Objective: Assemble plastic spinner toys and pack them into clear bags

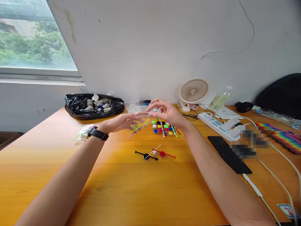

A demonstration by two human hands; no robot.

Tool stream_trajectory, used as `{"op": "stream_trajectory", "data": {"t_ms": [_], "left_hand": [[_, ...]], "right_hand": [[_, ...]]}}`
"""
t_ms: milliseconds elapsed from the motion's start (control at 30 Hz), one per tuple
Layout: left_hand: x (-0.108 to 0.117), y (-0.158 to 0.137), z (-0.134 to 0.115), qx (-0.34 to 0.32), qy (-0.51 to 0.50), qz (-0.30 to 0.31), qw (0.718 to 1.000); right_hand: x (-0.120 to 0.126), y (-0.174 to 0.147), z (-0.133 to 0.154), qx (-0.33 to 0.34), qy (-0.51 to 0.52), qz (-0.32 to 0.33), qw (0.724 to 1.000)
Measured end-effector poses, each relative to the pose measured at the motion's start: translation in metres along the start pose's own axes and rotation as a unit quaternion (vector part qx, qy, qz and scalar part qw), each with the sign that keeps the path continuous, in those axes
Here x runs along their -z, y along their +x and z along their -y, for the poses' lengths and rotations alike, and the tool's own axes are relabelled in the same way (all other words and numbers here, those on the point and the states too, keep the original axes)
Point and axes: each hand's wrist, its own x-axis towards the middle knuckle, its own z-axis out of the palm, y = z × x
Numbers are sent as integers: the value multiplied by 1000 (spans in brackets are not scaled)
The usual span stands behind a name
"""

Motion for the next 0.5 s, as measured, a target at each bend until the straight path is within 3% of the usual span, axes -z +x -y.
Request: {"op": "stream_trajectory", "data": {"t_ms": [100,200,333,500], "left_hand": [[-5,3,1,-44,26,-30,998],[-6,9,11,-85,-28,3,996],[-7,20,33,-71,-84,48,993],[-18,28,52,-88,-31,88,992]], "right_hand": [[-1,2,10,36,-39,-37,998],[-6,3,17,69,-54,-86,992],[-12,2,21,92,-79,-119,985],[-16,3,18,93,-77,-126,985]]}}
